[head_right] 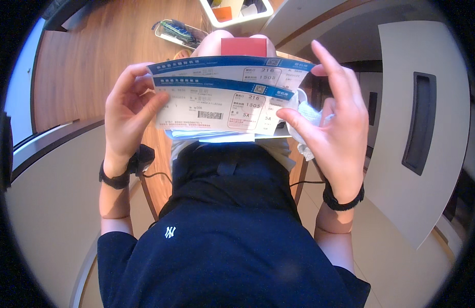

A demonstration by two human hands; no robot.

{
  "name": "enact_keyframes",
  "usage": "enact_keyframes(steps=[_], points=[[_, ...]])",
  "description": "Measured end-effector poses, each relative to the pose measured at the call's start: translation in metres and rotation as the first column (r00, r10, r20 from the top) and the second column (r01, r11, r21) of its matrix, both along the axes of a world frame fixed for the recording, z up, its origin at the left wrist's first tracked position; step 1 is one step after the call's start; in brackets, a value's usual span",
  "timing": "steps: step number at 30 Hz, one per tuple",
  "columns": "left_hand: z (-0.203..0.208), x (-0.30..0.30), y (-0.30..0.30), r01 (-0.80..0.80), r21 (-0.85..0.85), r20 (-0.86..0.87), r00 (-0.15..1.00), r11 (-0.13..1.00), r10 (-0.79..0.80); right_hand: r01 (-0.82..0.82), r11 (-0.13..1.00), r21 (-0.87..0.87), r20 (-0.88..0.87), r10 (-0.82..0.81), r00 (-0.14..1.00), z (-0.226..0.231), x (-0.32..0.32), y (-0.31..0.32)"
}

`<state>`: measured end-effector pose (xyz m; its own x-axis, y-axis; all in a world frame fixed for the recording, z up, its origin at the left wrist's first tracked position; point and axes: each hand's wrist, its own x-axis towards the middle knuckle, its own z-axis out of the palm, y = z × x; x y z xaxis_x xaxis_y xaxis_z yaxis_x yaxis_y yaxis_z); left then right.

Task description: The person empties a drawer by placing a small red box, papers, receipts, and airline boarding passes into a white plastic bin, then wipes the inside of the empty drawer with a cloth before returning the bin to the drawer.

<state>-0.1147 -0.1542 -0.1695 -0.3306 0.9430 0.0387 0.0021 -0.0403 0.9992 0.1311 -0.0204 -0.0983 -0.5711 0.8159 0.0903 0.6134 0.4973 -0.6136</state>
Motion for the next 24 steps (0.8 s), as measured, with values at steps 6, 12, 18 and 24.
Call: enact_keyframes(steps=[6, 12, 18, 24], points=[[0.005, 0.001, 0.003, 0.016, 0.02, 0.125, 0.992, 1.0, -0.018, -0.089, 0.995, 0.052, 0.001, 0.089, 0.996, -0.005, -0.005, 0.0], [0.007, -0.002, 0.002, 0.0, -0.031, 0.086, 0.996, 1.0, 0.003, -0.026, 0.998, -0.057, 0.016, 0.027, 1.0, -0.001, -0.006, 0.003], [0.005, -0.002, 0.003, -0.048, -0.028, 0.144, 0.988, 0.998, 0.051, -0.01, 0.972, -0.236, -0.162, -0.029, 0.986, -0.003, -0.006, 0.007], [0.006, -0.005, 0.004, -0.037, -0.055, 0.169, 0.985, 0.998, 0.046, -0.035, 0.909, -0.416, -0.268, -0.086, 0.96, -0.008, 0.0, 0.015]])
